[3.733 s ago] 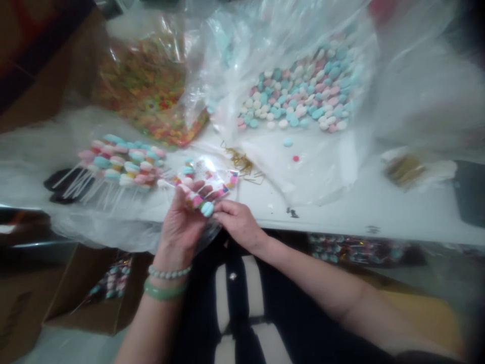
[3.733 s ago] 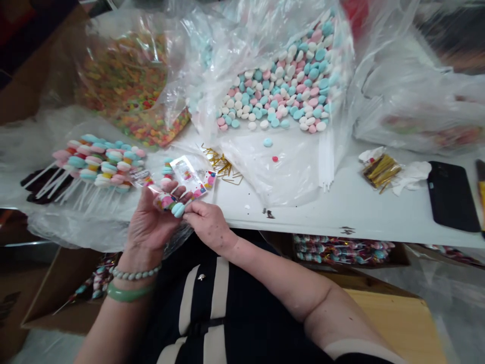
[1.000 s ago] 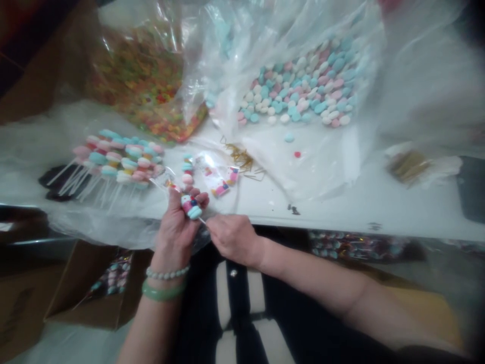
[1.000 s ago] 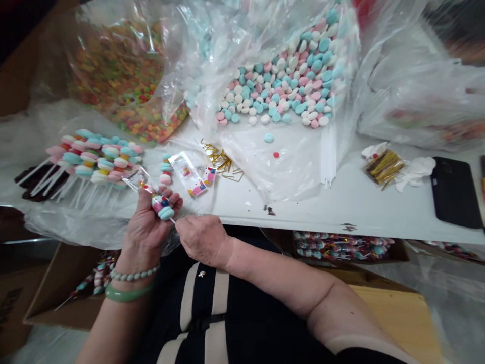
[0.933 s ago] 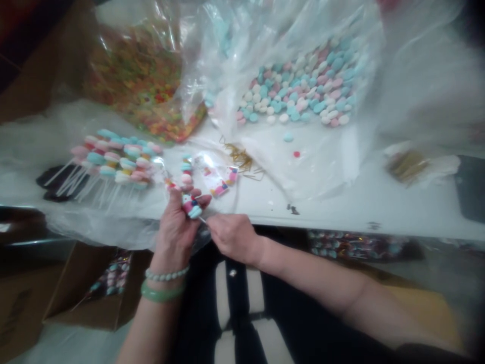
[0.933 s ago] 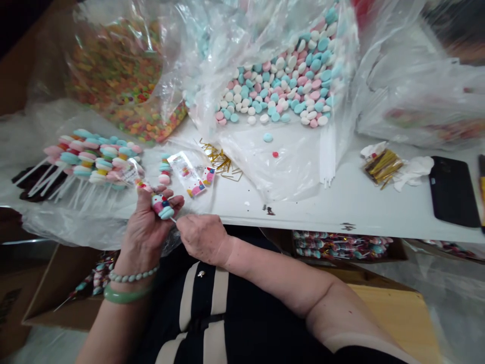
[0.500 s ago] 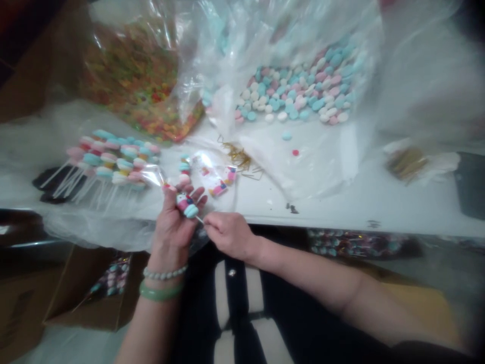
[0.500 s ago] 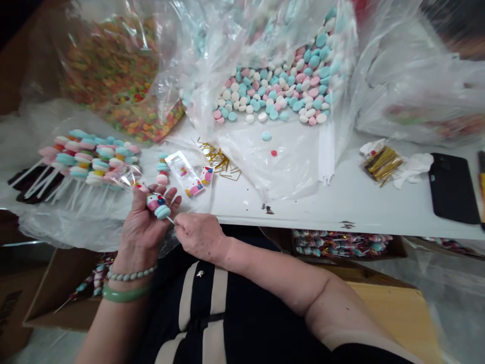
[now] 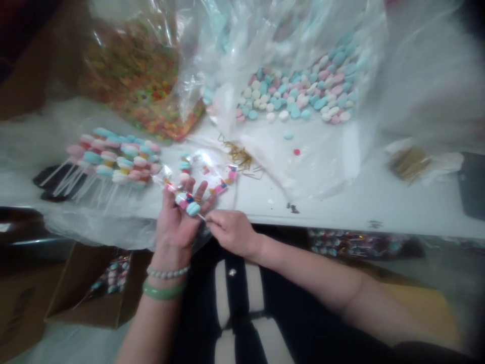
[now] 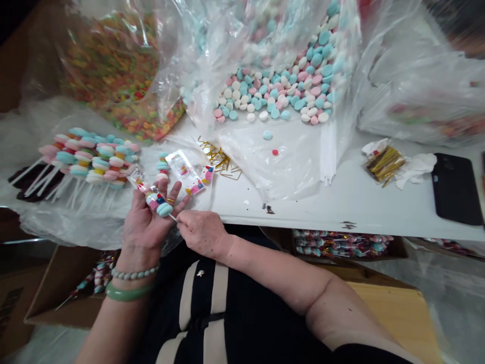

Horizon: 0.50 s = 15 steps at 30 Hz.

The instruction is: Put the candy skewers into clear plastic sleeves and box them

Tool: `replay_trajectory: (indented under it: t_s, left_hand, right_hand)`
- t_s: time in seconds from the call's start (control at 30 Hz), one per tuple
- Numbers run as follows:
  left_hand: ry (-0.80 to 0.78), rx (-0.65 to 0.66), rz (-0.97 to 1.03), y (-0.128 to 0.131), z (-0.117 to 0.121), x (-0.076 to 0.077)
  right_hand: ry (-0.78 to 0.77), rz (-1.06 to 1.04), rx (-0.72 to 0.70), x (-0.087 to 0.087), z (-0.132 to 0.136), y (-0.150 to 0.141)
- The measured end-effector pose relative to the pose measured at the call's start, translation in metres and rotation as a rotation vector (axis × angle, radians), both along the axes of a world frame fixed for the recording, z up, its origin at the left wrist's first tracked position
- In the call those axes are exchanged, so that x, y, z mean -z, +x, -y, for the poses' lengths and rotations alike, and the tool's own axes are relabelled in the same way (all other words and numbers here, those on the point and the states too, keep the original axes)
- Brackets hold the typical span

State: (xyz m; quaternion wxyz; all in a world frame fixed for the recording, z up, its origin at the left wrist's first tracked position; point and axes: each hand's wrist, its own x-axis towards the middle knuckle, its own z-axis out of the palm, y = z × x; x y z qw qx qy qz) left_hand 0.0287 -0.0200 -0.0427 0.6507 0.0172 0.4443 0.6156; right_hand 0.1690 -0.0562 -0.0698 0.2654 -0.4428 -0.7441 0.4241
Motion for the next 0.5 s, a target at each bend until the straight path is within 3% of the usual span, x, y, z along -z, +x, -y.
replay_trajectory:
  t_s: [0.1,0.2,0.33,0.5]
  left_hand:
    - [-0.017,0.080,-0.046,-0.001,0.002,-0.002]
    - [-0.048,0.160,-0.113,-0.007,0.004,-0.003]
    - [-0.094,0.066,-0.155,-0.013,0.005,0.000]
    - [-0.060,-0.043,-0.076,-0.007,0.002,0.006]
  right_hand:
    - [0.032,0.047,0.005,0.001,0.000,0.001]
    - [-0.061,-0.018,0.045,-0.001,-0.004,0.005]
    - [-0.245,-0.163,0.098,-0.007,-0.011,0.012]
    - [-0.254,-0.165,0.064,-0.012,-0.010,0.013]
